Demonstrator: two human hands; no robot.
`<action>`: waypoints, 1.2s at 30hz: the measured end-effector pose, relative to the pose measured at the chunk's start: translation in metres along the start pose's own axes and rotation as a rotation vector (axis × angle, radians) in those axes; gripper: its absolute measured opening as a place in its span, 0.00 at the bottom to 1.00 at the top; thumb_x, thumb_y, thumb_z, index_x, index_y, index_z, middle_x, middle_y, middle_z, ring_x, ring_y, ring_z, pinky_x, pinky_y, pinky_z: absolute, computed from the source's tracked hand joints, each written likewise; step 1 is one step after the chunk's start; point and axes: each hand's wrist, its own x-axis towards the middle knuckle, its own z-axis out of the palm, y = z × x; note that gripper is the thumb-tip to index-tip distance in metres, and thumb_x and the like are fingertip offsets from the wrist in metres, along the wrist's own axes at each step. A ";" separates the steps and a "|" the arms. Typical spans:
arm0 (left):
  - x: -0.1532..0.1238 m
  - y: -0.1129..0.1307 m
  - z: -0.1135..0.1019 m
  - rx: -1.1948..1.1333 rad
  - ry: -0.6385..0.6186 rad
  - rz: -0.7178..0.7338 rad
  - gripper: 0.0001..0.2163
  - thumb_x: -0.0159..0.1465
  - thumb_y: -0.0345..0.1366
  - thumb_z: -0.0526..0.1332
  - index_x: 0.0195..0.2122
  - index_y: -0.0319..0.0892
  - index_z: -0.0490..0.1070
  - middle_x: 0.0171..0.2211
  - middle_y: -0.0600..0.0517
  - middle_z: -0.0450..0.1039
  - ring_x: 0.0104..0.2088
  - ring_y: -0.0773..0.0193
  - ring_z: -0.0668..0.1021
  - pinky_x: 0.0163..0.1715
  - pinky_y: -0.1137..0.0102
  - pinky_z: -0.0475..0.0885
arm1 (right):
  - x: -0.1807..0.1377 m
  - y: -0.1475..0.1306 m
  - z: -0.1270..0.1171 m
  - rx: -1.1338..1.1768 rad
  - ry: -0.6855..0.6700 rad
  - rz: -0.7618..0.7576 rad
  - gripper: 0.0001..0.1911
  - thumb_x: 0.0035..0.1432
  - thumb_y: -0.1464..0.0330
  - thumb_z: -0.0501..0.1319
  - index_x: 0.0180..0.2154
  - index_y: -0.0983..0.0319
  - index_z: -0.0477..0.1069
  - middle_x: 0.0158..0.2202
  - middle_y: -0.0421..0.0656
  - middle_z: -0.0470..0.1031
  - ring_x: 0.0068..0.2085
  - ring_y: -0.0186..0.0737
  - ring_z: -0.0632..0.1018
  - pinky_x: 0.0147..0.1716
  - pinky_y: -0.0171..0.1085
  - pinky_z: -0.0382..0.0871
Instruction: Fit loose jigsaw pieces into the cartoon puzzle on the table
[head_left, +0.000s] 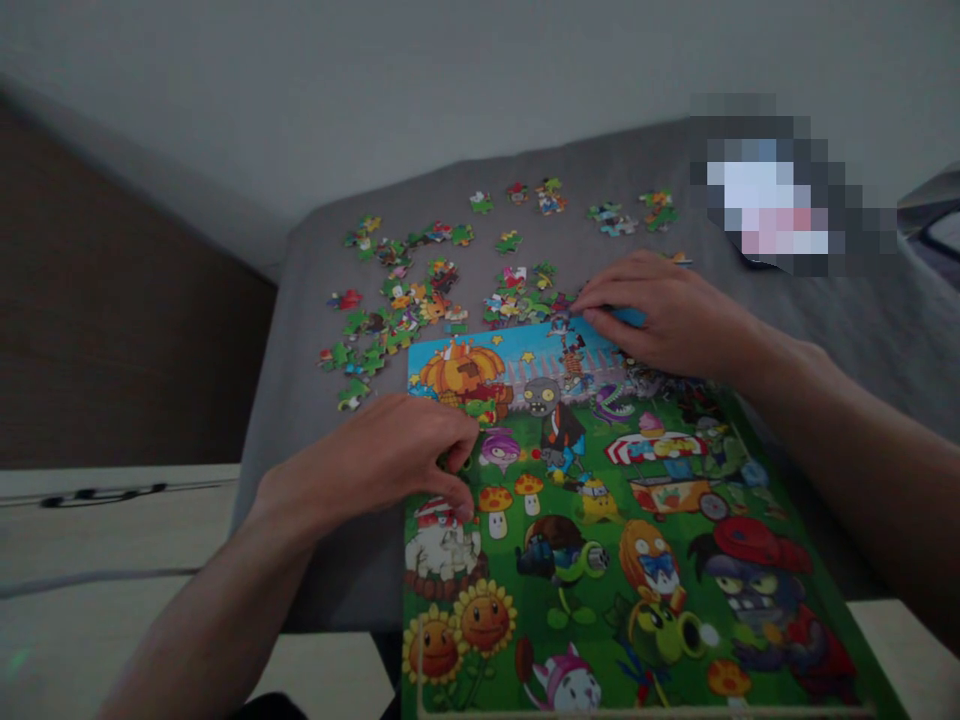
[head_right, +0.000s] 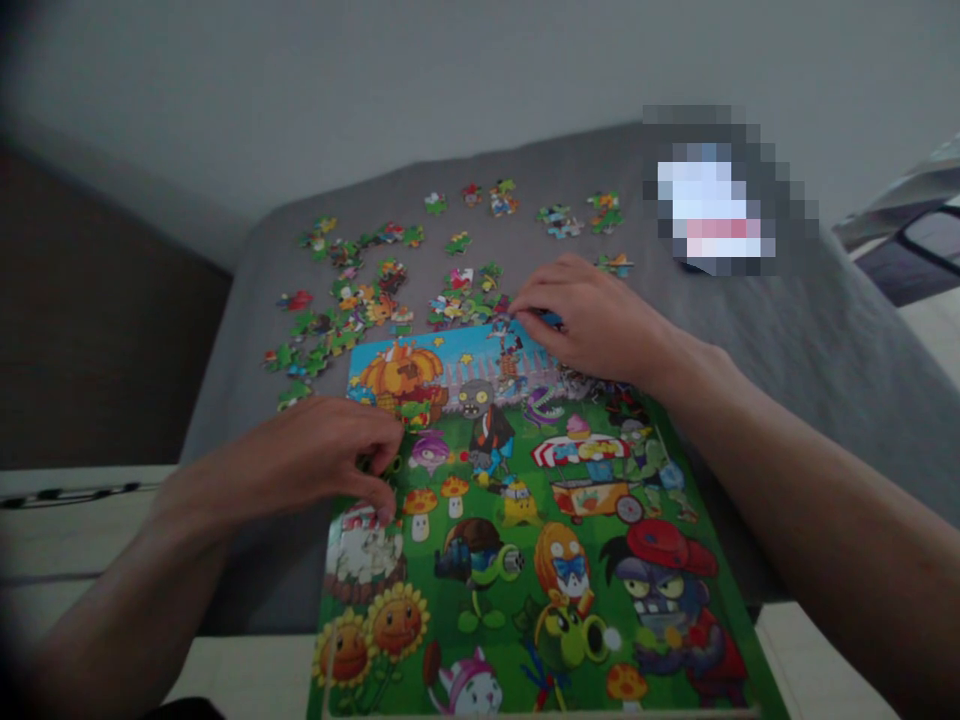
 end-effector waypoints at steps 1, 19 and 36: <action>0.000 0.000 0.000 0.006 0.001 0.003 0.21 0.55 0.48 0.79 0.27 0.43 0.68 0.24 0.59 0.69 0.24 0.68 0.68 0.24 0.68 0.49 | 0.000 0.000 0.000 -0.003 -0.002 0.000 0.14 0.69 0.65 0.55 0.41 0.51 0.80 0.43 0.43 0.83 0.49 0.51 0.80 0.55 0.53 0.71; -0.008 0.010 0.000 0.007 -0.100 0.072 0.22 0.55 0.50 0.77 0.28 0.43 0.66 0.26 0.60 0.69 0.29 0.66 0.72 0.28 0.68 0.53 | -0.001 0.002 0.001 -0.013 -0.026 -0.001 0.14 0.69 0.64 0.54 0.41 0.51 0.79 0.44 0.44 0.83 0.49 0.51 0.80 0.54 0.53 0.73; -0.006 0.008 0.005 -0.039 -0.098 -0.106 0.23 0.57 0.53 0.76 0.27 0.43 0.65 0.24 0.59 0.68 0.25 0.66 0.67 0.25 0.68 0.50 | -0.001 0.002 0.001 -0.013 -0.023 -0.008 0.15 0.69 0.64 0.54 0.43 0.52 0.80 0.45 0.44 0.83 0.49 0.51 0.80 0.54 0.54 0.72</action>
